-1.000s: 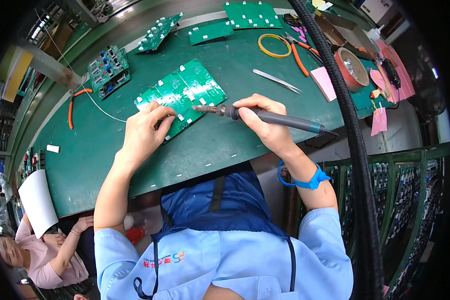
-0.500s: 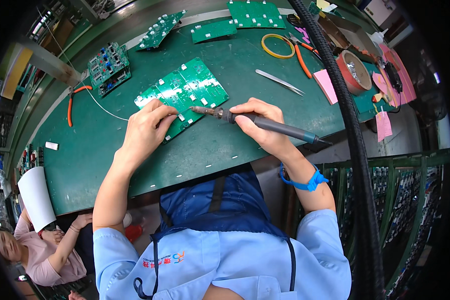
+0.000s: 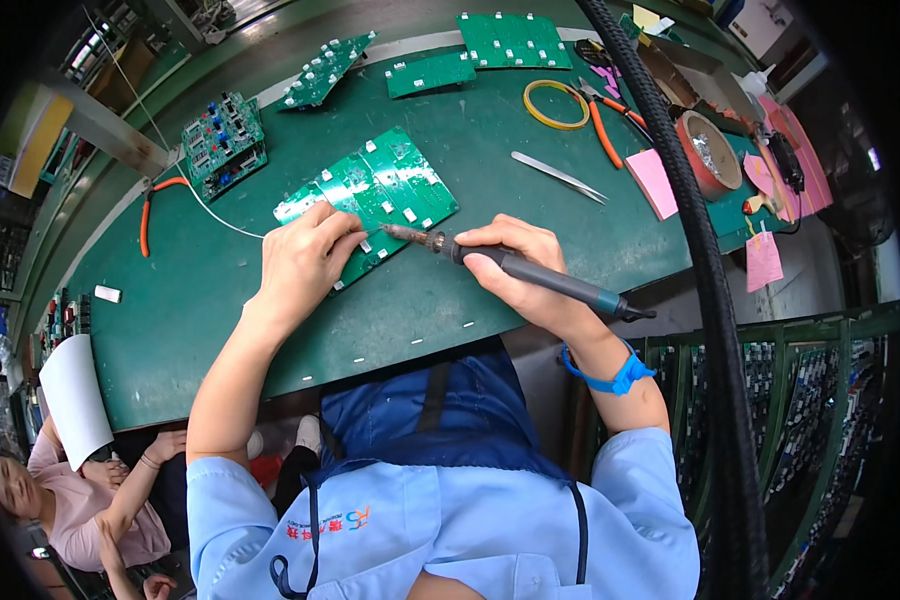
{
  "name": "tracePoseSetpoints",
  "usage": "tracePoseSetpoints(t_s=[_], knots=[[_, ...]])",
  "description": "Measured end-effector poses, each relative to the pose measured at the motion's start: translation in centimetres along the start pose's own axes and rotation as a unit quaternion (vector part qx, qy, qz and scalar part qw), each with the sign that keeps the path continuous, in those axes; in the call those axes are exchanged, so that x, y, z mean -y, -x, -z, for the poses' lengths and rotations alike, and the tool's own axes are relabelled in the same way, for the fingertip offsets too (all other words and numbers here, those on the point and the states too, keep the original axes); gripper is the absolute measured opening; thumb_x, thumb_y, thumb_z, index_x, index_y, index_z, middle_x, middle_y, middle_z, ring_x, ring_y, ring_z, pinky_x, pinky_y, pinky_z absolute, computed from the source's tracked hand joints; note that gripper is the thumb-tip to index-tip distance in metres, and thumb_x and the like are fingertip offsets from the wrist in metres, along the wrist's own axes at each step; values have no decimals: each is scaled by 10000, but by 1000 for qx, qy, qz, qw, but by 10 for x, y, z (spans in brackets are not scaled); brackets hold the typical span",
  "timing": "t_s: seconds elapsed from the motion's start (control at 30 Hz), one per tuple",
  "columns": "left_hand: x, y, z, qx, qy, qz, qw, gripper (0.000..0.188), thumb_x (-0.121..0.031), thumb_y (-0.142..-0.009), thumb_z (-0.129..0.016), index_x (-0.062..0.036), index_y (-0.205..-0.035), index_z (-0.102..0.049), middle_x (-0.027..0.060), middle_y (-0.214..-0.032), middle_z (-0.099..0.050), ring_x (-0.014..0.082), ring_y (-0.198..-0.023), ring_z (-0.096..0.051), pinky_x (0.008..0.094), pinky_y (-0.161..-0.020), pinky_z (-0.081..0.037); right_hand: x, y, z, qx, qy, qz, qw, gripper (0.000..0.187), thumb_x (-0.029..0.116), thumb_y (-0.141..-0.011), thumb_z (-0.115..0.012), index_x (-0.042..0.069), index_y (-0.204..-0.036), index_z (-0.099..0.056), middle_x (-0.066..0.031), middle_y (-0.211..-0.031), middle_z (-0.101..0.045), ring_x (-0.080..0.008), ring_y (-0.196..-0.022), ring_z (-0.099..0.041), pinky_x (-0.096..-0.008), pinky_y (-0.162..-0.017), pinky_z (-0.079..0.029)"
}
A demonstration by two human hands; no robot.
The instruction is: The person solders electronic components onto green printed circuit boards (PCBs) using a soldering iron, solder wire, tweezers, and pliers.
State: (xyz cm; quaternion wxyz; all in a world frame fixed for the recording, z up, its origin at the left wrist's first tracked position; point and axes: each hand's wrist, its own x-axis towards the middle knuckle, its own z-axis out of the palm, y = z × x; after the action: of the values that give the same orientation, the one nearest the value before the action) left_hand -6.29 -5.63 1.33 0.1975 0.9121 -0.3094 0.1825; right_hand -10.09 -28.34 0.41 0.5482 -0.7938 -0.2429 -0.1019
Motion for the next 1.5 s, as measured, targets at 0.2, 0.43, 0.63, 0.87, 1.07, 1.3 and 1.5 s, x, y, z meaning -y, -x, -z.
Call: tracePoseSetpoints(t_s=[0.2,0.43,0.63,0.87,1.07,1.3,1.5], knots=[[0,1,0,5,13,13,1000,72,-91,-646,-599,-70,-692,-547,34,-632,-493,196,-540,-515,298,-461,-402,4,3,-5,-16,27,21,999,171,40,-650,-563,-4,-815,-560,-84,-587,-492,-147,-498,-457,-251,-451,-348],[2,1,-2,25,48,-20,998,65,-78,-675,-556,-66,-736,-535,62,-670,-467,227,-567,-512,320,-495,-418,10,-2,-5,2,46,42,998,186,30,-624,-582,2,-807,-564,-90,-581,-489,-161,-496,-469,-257,-443,-358],[3,2,-2,45,65,-27,996,62,-70,-681,-546,-51,-738,-531,69,-677,-467,231,-595,-511,327,-504,-420,14,1,-11,-6,105,91,990,215,26,-577,-614,23,-787,-569,-80,-575,-485,-185,-467,-470,-265,-416,-372],[2,1,4,9,48,16,999,76,-66,-655,-587,-50,-708,-534,53,-660,-501,221,-550,-518,307,-484,-415,17,7,-15,-26,120,99,988,220,24,-569,-618,14,-783,-567,-81,-557,-479,-185,-460,-466,-263,-412,-369],[6,2,0,-28,52,15,998,69,-48,-656,-578,-51,-713,-539,52,-661,-503,211,-536,-518,297,-476,-412,20,5,-5,-26,79,58,995,176,10,-601,-590,-10,-774,-564,-87,-559,-490,-164,-470,-469,-251,-424,-362],[4,1,3,-15,34,-8,999,65,-52,-658,-571,-62,-720,-553,48,-652,-504,207,-536,-516,293,-468,-408,22,0,1,-50,68,9,996,148,3,-629,-562,-23,-775,-563,-97,-590,-515,-153,-495,-472,-241,-455,-364],[3,1,-1,-5,40,-3,999,74,-60,-657,-575,-65,-730,-559,47,-652,-505,207,-546,-518,294,-470,-409,19,-5,-1,-41,72,15,996,142,13,-633,-565,-22,-771,-566,-90,-576,-500,-151,-489,-467,-244,-450,-356]])
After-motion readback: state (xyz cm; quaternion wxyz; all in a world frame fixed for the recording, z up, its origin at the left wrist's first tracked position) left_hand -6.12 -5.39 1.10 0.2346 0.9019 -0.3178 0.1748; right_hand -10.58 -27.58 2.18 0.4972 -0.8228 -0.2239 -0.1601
